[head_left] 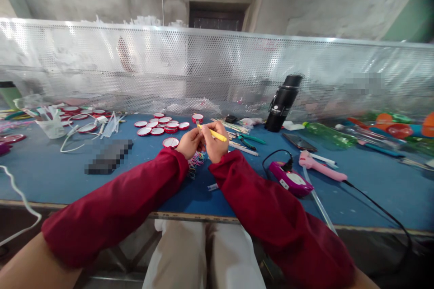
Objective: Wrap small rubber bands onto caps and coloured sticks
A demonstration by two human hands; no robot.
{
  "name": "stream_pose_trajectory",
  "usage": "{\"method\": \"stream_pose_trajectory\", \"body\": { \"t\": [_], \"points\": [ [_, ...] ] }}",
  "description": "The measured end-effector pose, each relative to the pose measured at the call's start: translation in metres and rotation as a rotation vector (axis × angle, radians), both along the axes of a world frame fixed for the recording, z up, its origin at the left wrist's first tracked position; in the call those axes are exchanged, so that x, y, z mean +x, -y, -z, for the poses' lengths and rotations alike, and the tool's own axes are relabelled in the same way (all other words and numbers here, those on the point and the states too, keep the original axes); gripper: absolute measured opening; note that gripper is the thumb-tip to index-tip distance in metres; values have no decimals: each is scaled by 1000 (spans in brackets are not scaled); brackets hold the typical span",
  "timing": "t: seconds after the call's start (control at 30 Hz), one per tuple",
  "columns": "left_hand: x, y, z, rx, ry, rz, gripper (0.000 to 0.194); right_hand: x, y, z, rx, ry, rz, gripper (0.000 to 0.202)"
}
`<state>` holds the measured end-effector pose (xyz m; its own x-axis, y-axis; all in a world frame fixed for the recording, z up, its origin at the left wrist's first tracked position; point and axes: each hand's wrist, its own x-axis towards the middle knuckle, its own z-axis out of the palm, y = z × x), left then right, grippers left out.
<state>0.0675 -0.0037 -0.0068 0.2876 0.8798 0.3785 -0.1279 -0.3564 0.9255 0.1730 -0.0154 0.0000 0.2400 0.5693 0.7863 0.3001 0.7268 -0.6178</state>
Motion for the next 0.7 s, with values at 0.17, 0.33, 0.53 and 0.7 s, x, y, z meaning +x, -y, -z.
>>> {"method": "stream_pose_trajectory", "body": {
  "t": [0.17, 0.33, 0.53, 0.7],
  "points": [
    [0, 1, -2, -15, 4, 14, 25, 1, -1, -1, 4, -43, 3, 25],
    [0, 2, -2, -25, 3, 0, 25, 1, -1, 0, 7, -23, -16, 25],
    [-1, 3, -4, -41, -14, 11, 21, 5, -3, -2, 8, -59, 37, 25],
    [0, 1, -2, -88, 4, 67, 15, 8, -9, 1, -62, -37, -59, 26]
  ]
}}
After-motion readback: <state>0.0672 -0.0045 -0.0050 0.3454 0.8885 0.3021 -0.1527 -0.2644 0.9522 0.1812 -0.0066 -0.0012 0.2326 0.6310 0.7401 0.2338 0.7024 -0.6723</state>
